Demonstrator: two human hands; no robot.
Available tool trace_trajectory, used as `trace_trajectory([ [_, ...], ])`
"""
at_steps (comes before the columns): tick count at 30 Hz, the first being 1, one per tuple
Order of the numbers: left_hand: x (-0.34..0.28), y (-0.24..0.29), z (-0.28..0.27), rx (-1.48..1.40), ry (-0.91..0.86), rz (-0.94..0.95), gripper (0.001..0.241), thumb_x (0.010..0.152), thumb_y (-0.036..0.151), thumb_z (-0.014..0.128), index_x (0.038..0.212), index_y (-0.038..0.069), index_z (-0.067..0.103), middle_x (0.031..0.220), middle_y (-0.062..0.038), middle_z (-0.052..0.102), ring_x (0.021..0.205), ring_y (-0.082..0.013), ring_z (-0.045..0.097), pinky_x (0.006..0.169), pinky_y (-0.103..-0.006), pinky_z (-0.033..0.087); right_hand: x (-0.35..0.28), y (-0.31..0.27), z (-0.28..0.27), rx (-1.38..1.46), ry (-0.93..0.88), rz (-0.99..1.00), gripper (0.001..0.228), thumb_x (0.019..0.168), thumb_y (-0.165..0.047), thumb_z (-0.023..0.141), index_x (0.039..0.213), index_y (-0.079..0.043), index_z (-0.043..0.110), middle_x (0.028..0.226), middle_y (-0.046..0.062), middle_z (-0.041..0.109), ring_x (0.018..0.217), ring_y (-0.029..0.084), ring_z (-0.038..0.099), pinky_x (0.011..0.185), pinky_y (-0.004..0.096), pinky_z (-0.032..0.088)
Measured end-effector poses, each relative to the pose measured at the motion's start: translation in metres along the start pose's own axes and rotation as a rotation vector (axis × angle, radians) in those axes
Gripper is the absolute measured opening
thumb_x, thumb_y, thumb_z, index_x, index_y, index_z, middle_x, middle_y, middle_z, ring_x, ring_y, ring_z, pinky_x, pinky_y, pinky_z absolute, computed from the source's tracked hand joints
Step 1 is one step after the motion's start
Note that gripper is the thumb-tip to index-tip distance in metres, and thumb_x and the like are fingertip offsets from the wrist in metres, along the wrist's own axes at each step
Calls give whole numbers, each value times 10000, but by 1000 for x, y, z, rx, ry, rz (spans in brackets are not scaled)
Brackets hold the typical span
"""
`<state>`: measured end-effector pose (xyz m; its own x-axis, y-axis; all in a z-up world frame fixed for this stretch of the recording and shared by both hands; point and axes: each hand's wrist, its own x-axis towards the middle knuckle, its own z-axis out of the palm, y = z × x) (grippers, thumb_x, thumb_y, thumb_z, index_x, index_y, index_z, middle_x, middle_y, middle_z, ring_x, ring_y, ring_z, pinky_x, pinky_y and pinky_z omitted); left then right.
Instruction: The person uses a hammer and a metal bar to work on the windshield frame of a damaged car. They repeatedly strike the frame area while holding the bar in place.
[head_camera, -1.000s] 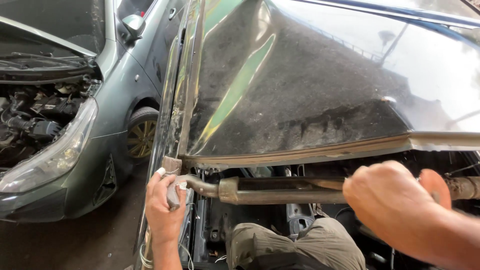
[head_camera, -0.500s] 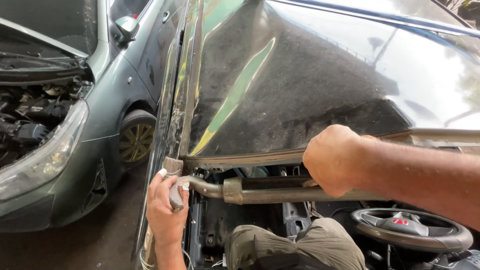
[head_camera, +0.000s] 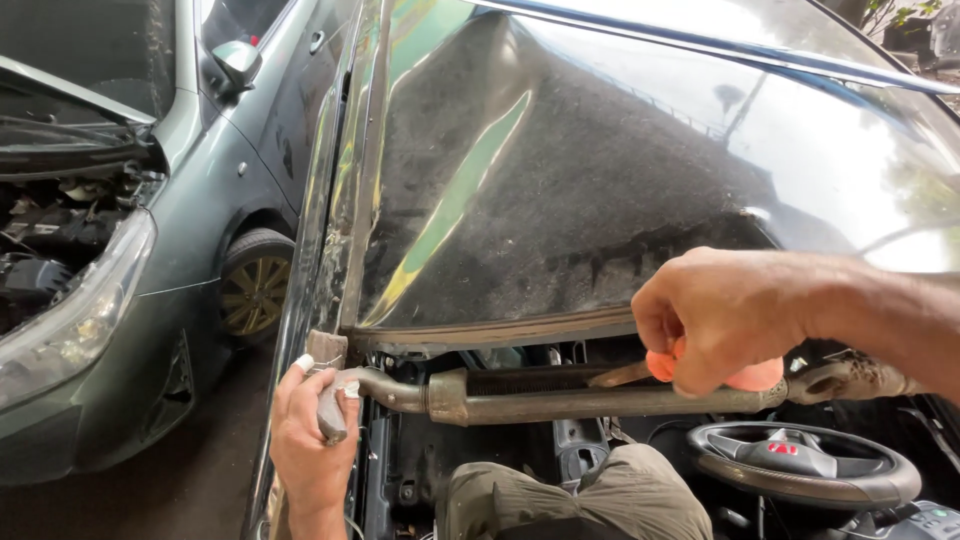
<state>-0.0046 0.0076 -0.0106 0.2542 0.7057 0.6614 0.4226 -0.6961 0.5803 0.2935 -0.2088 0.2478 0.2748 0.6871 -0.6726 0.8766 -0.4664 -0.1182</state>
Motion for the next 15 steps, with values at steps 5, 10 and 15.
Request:
trace_trajectory([
  [5, -1, -5, -1, -15, -14, 31, 298, 860, 157, 780, 1131, 56, 706, 1341, -170, 648, 1164, -339, 658, 989, -402, 533, -18, -42, 0, 348, 241, 304, 258, 809, -175, 775, 761, 39, 638, 620, 139, 705, 536, 236, 661, 508, 361, 510],
  [10, -2, -13, 1, 3, -55, 53, 318, 862, 148, 795, 1148, 35, 715, 1341, -199, 641, 1208, -335, 654, 1025, -422, 537, 0, -30, 15, 589, 407, 51, 382, 815, -292, 737, 613, 5, 607, 502, 94, 669, 491, 125, 727, 463, 363, 566],
  [15, 5, -64, 26, -8, 41, 263, 269, 850, 144, 744, 1066, -8, 689, 1194, -247, 622, 1051, -355, 643, 937, -450, 551, 16, -25, 32, 427, 513, 3, 342, 834, -368, 669, 668, -70, 665, 561, 66, 718, 557, 178, 752, 620, 330, 601],
])
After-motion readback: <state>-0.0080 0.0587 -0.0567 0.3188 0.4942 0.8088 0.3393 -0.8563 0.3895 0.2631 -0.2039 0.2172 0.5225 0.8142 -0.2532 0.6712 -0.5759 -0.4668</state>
